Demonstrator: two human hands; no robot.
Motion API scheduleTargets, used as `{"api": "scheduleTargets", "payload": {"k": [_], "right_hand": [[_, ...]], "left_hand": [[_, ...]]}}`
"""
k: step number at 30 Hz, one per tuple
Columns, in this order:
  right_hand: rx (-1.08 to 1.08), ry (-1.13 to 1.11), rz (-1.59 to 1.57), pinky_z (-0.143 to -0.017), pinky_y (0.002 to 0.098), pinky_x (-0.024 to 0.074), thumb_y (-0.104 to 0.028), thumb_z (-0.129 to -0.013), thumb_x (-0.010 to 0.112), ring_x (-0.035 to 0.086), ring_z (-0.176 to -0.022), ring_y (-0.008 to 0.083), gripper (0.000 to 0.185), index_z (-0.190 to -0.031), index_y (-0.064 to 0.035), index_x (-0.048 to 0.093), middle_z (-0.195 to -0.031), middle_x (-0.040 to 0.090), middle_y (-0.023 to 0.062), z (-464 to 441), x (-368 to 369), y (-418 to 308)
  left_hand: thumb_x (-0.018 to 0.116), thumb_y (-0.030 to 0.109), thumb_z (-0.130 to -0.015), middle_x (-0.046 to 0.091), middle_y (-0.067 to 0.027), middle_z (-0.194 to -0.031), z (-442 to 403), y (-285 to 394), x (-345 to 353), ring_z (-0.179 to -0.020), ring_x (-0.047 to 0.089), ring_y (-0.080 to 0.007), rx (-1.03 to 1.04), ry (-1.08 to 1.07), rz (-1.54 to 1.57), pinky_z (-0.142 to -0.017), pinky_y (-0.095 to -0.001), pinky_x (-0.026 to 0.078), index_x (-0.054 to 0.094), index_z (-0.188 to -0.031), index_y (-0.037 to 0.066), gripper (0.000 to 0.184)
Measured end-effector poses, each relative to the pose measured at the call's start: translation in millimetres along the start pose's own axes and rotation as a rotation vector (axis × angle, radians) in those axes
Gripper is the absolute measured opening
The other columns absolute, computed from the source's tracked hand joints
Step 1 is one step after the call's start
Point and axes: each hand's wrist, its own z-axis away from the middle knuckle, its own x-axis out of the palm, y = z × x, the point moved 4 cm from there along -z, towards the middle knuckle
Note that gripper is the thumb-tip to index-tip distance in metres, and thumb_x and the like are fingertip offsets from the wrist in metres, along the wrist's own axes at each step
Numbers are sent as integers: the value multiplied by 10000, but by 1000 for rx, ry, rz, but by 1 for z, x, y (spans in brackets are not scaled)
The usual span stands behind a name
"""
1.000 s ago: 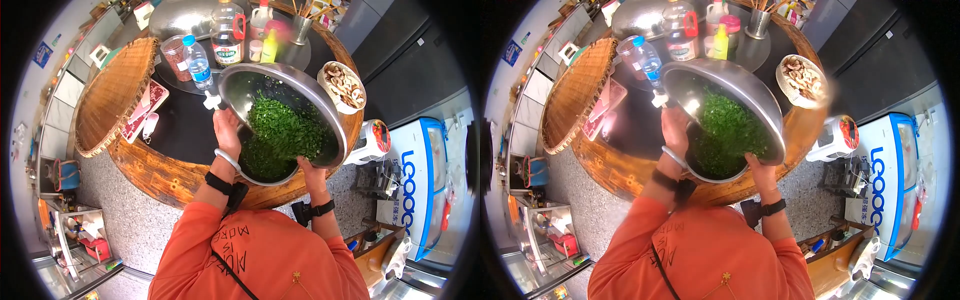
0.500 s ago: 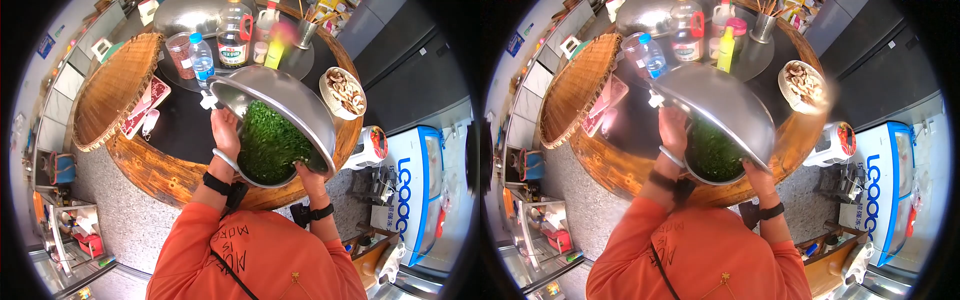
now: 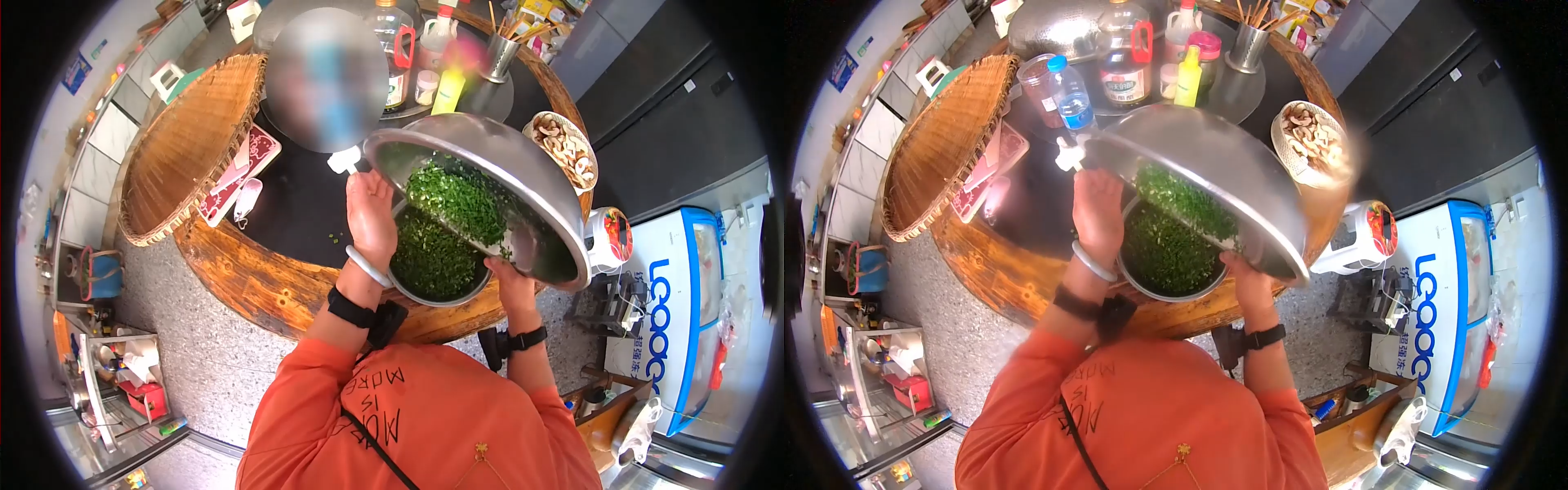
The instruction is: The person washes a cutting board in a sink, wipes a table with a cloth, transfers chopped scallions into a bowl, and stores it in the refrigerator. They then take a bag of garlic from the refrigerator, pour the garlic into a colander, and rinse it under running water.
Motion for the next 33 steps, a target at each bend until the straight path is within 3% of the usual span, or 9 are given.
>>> {"api": "scheduleTargets", "payload": {"k": [3,5,7,10,14,20,24,29,33], "right_hand": [[-48,-119,226,-742,329,519,66,-759,533,514,-948,186,524,-1244,-57,375,-1124,484,67,-9,-17,28],[122,133,-231,-635,284,473,-21,-698,678,570,-693,158,103,-773,-5,610,-804,618,66,-4,-3,3],[-56,120,-116,-640,300,476,-46,-687,691,575,-695,184,102,-748,-14,614,-820,623,78,-13,-4,15],[-252,-160,511,-716,291,512,52,-754,537,508,-887,149,468,-1190,-62,405,-1022,479,34,-24,-13,37],[46,-59,155,-690,281,513,47,-700,560,513,-950,171,497,-1178,-23,444,-1099,487,69,-8,0,-9],[-721,-237,1084,-698,313,526,-3,-726,618,521,-954,166,505,-1193,1,426,-1123,486,101,-33,-14,23],[7,-57,60,-710,286,517,19,-749,580,516,-958,170,485,-1202,2,407,-1142,478,86,-16,-2,-10],[177,-15,-20,-659,291,486,-22,-734,605,554,-809,166,310,-1029,38,529,-1011,553,87,-34,-8,15],[24,3,-168,-639,280,507,0,-733,575,549,-816,178,397,-1115,13,467,-996,516,93,-12,-4,-13]], "left_hand": [[356,280,-939,530,-126,-1020,3,4,11,-1015,473,-233,43,-46,-5,-959,-377,310,390,-771,96,251],[358,278,-940,527,-140,-1049,13,11,20,-1031,464,-233,80,-105,-20,-969,-371,297,388,-770,84,260],[360,271,-941,527,-133,-1024,12,13,23,-1028,461,-231,102,-100,-22,-970,-370,295,384,-767,81,259],[373,252,-940,497,-73,-892,6,12,11,-941,460,-204,149,-192,-46,-929,-360,319,375,-768,85,240],[392,198,-924,382,-10,-764,16,18,11,-777,401,-152,112,-100,-22,-815,-306,342,350,-727,111,220],[389,195,-913,423,-21,-790,-3,3,-3,-819,440,-158,52,32,-6,-847,-312,352,341,-703,110,232],[380,199,-910,476,-37,-846,16,16,7,-910,474,-180,101,-2,4,-904,-351,351,365,-719,115,210],[354,169,-913,447,-35,-773,-4,-5,-18,-840,476,-174,30,72,-11,-898,-371,366,369,-713,104,210],[340,172,-921,462,-56,-780,21,10,-9,-849,484,-193,74,-91,-9,-904,-379,368,362,-717,85,223]]}}
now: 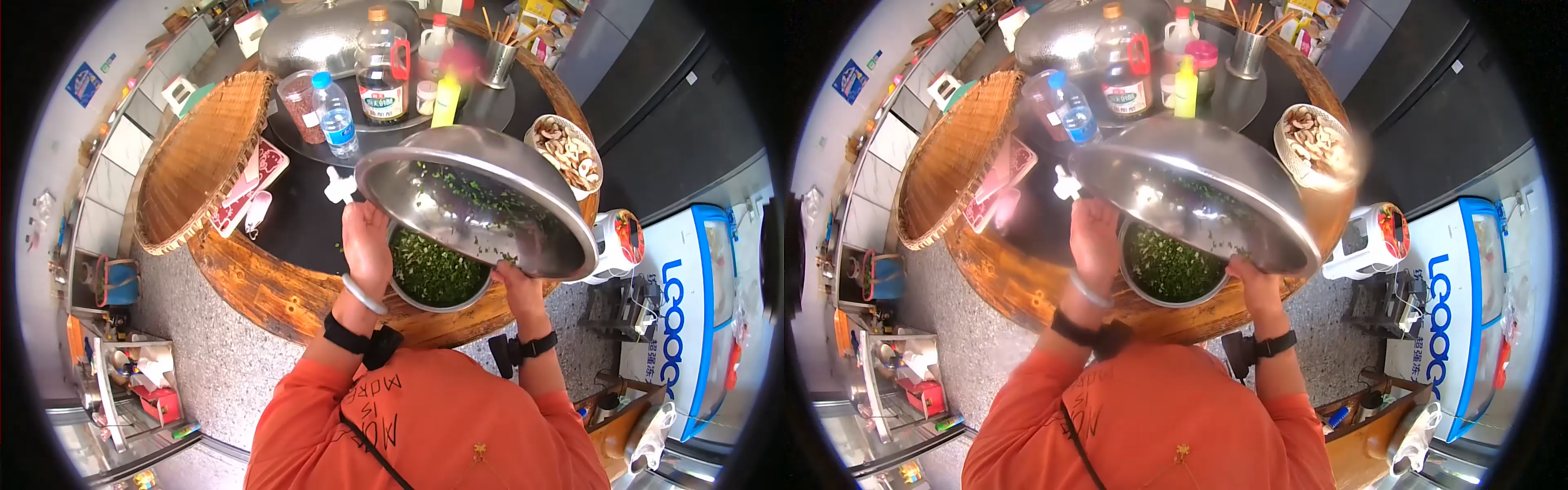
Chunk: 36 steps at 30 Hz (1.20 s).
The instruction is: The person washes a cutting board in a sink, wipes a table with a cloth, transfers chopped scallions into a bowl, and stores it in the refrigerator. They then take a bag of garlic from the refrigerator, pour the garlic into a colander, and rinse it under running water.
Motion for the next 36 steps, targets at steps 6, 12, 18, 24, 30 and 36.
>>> {"api": "scheduleTargets", "payload": {"k": [6,12,18,24,30,36], "right_hand": [[157,100,-2,-552,302,517,-31,-741,544,589,-782,218,353,-1088,-15,479,-952,546,110,-20,-14,-11],[357,63,-116,-474,295,488,-149,-786,515,607,-680,216,250,-980,8,522,-842,599,130,-48,-35,3],[530,-37,-221,-441,244,438,-250,-824,469,576,-579,175,313,-938,24,570,-853,635,213,-56,-29,4],[539,-72,-255,-456,245,436,-300,-837,506,592,-627,170,292,-949,-36,562,-858,641,151,-75,-34,29],[571,-17,117,-398,198,348,-351,-826,564,476,-459,107,328,-886,-30,592,-654,586,43,-32,-15,17],[-108,-417,787,-580,289,459,-181,-791,595,586,-656,199,157,-868,-44,605,-771,610,95,43,137,0]], "left_hand": [[325,259,-937,530,-215,-1075,-7,-6,4,-1046,501,-295,-146,118,-181,-923,-398,375,403,-926,18,253],[312,327,-946,591,-165,-997,20,33,-31,-905,577,-256,-89,207,-432,-718,-349,450,421,-871,70,289],[287,312,-948,589,-147,-875,62,80,-73,-725,583,-198,-41,274,-656,-648,-301,463,459,-880,12,353],[305,287,-950,581,-91,-807,107,116,-41,-701,550,-139,128,176,-870,-652,-268,441,498,-921,-9,354],[286,255,-954,576,-96,-765,103,160,-25,-683,532,-148,217,101,-1066,-653,-280,428,512,-896,-16,358],[295,222,-950,581,-111,-784,93,205,-70,-692,540,-161,230,77,-1011,-659,-294,435,512,-914,-32,336]]}}
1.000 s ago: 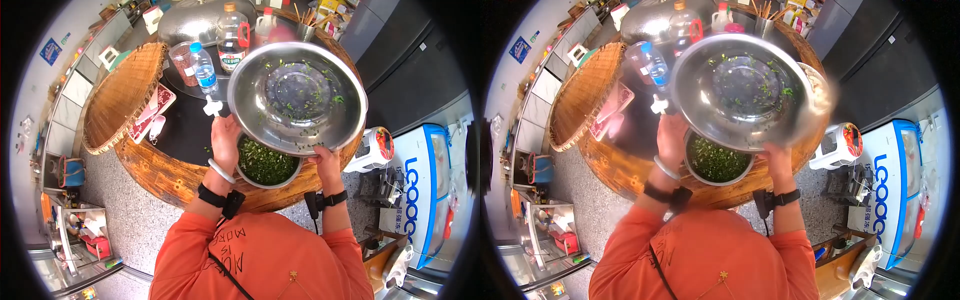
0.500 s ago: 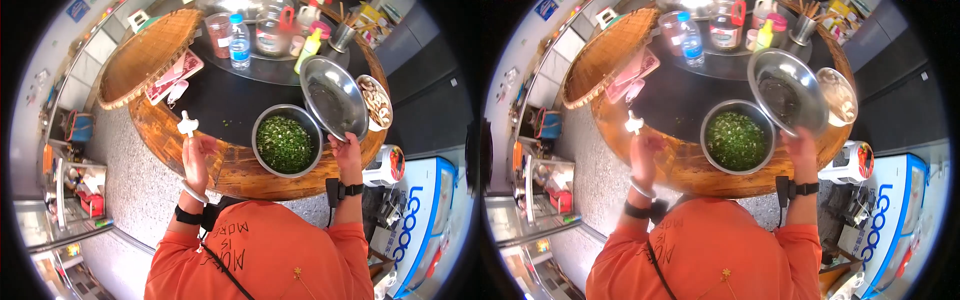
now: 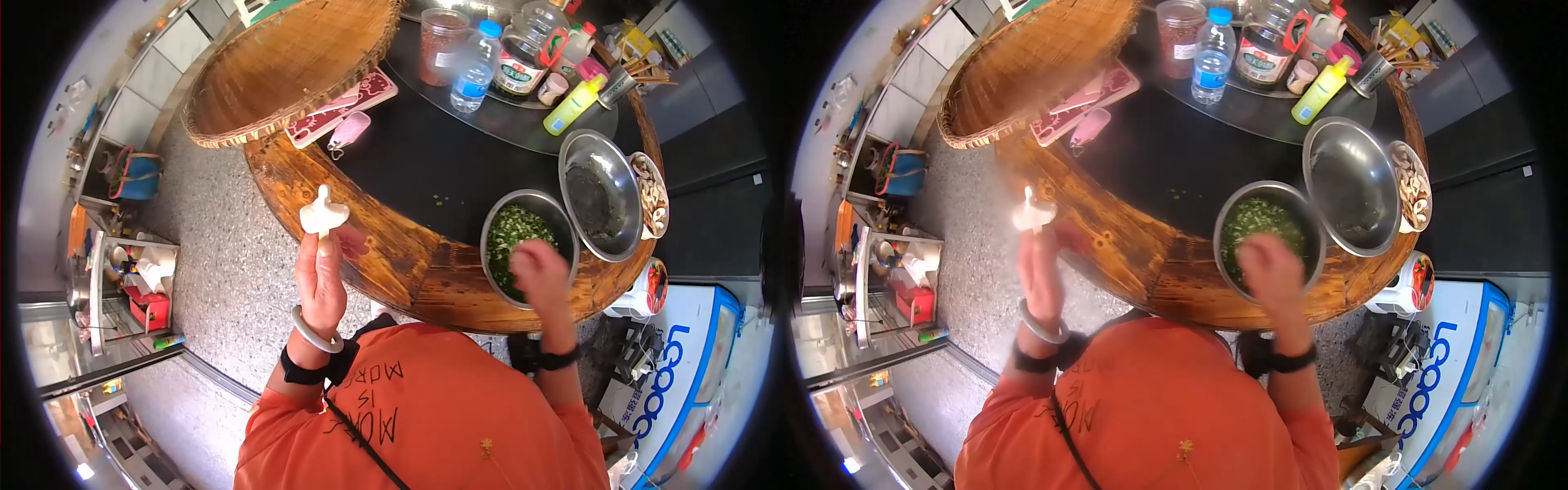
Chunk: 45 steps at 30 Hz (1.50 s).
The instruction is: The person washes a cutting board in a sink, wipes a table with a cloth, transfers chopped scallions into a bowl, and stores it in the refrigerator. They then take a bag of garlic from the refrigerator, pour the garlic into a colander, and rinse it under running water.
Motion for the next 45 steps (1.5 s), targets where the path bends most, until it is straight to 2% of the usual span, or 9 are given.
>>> {"api": "scheduleTargets", "payload": {"k": [4,9,15,19,26,29,31,36,45], "right_hand": [[-406,-65,540,-663,396,486,-84,-776,495,552,-793,324,222,-992,-61,542,-885,534,146,-45,112,-45],[-328,-78,872,-622,372,515,-74,-738,501,547,-838,300,132,-848,-45,568,-858,515,140,-85,159,-15],[-241,-20,722,-614,381,496,-49,-727,511,558,-775,302,147,-866,-65,557,-800,516,133,-64,142,-18],[-454,502,443,-620,388,477,0,-741,513,561,-709,309,125,-836,-60,568,-777,550,136,-25,41,-67],[-181,524,775,-617,380,486,-39,-739,549,586,-713,292,101,-813,-81,603,-802,580,124,37,-35,16],[469,550,945,-570,343,485,-185,-791,571,607,-643,269,183,-899,-41,603,-694,598,92,53,-51,48],[534,515,98,-458,301,477,-240,-784,571,602,-526,212,263,-854,13,589,-637,588,85,61,-43,81],[617,440,-437,-388,245,438,-128,-726,523,544,-448,143,205,-807,52,578,-581,562,66,90,-25,121],[636,611,-600,-388,234,397,-85,-719,505,495,-445,118,145,-756,42,566,-585,539,51,278,-161,166]], "left_hand": [[256,210,-948,584,-123,-807,-7,-7,-40,-716,548,-187,29,-47,-65,-681,-300,439,533,-878,-47,384],[311,292,-955,573,-91,-763,-13,-28,-75,-678,537,-137,43,-46,-3,-634,-269,435,502,-882,-5,360],[300,347,-954,562,-81,-739,-29,-42,-77,-639,491,-120,-28,-67,79,-611,-256,406,478,-769,17,419],[302,348,-952,558,-71,-727,-43,-36,-64,-637,465,-107,30,-158,41,-615,-253,393,492,-781,15,420],[354,224,-940,596,-133,-883,-45,13,-12,-798,589,-198,286,-533,157,-713,-300,474,449,-1162,-62,374],[575,155,-808,593,-185,-891,-38,48,15,-716,601,-259,469,-741,270,-609,-358,487,542,-968,-9,231],[657,175,-735,593,-180,-868,-28,79,40,-663,599,-273,651,-818,432,-535,-362,481,537,-809,18,211],[599,102,-743,592,-159,-793,13,140,102,-592,592,-257,988,-955,570,-468,-321,470,509,-741,52,104],[553,39,-692,620,-176,-871,130,219,257,-702,607,-310,1081,-1119,762,-491,-365,480,535,-767,75,86]]}}
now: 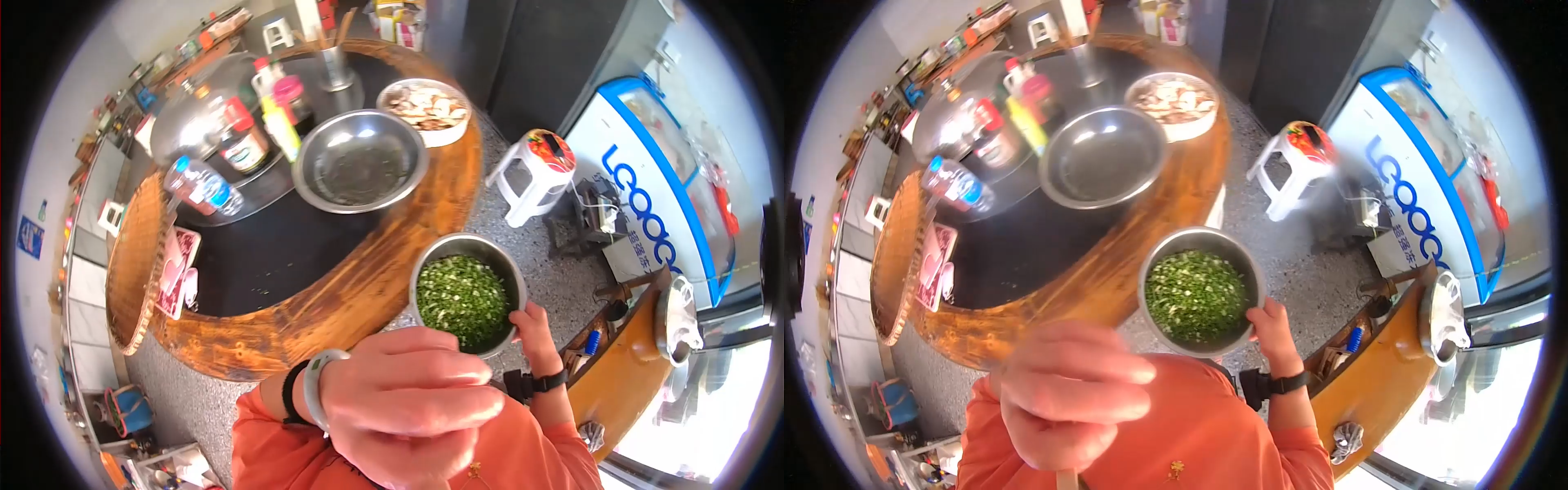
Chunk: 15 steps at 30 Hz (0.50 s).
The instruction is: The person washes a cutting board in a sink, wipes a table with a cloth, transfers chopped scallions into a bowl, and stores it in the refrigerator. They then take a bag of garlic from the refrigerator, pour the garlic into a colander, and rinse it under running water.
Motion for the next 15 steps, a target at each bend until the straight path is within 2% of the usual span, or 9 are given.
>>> {"api": "scheduleTargets", "payload": {"k": [2,3,6,7,10,12,14,15], "right_hand": [[0,63,-26,-388,234,396,-77,-718,504,493,-447,116,135,-762,36,563,-591,538,48,7,-51,-1],[8,134,-28,-384,234,395,-72,-719,502,489,-443,114,126,-756,33,560,-593,534,48,10,-74,-2],[20,257,-42,-369,230,394,-71,-720,494,481,-435,116,124,-751,36,549,-593,526,49,8,-134,9],[28,321,-82,-364,226,395,-75,-720,491,479,-433,118,129,-755,36,546,-593,524,51,7,-148,10],[62,413,-104,-356,223,397,-89,-718,485,474,-426,119,140,-756,38,532,-587,517,56,-2,-176,13],[102,456,-213,-356,225,398,-91,-718,486,469,-419,120,139,-751,38,527,-580,513,59,-21,-192,22],[80,510,-208,-354,219,388,-91,-716,496,461,-409,121,129,-745,32,524,-579,516,59,-43,-214,37],[91,509,-198,-353,222,384,-90,-717,499,455,-409,122,121,-736,27,522,-575,505,52,-54,-223,32]], "left_hand": [[572,22,-674,611,-162,-861,-29,-25,36,-679,598,-286,84,-54,39,-494,-345,471,550,-798,70,135],[573,-9,-676,615,-157,-840,-42,-33,55,-683,597,-285,236,61,43,-538,-347,479,544,-746,50,97],[575,-48,-614,611,-155,-830,-70,-60,112,-641,598,-266,366,308,87,-529,-338,479,531,-700,31,125],[577,-52,-618,610,-153,-829,-77,-71,124,-639,595,-260,421,308,95,-519,-321,473,531,-707,31,129],[593,-38,-654,605,-150,-833,-93,-97,153,-633,587,-242,417,390,141,-505,-293,456,550,-745,28,120],[586,101,-732,571,-126,-792,-107,-128,163,-622,566,-240,156,258,178,-550,-322,461,539,-782,24,104],[618,-24,-682,605,-153,-841,-111,-168,181,-632,588,-237,354,497,193,-523,-309,463,569,-785,31,126],[598,-8,-729,609,-149,-855,-117,-186,177,-667,591,-230,292,383,222,-571,-313,471,569,-801,17,81]]}}
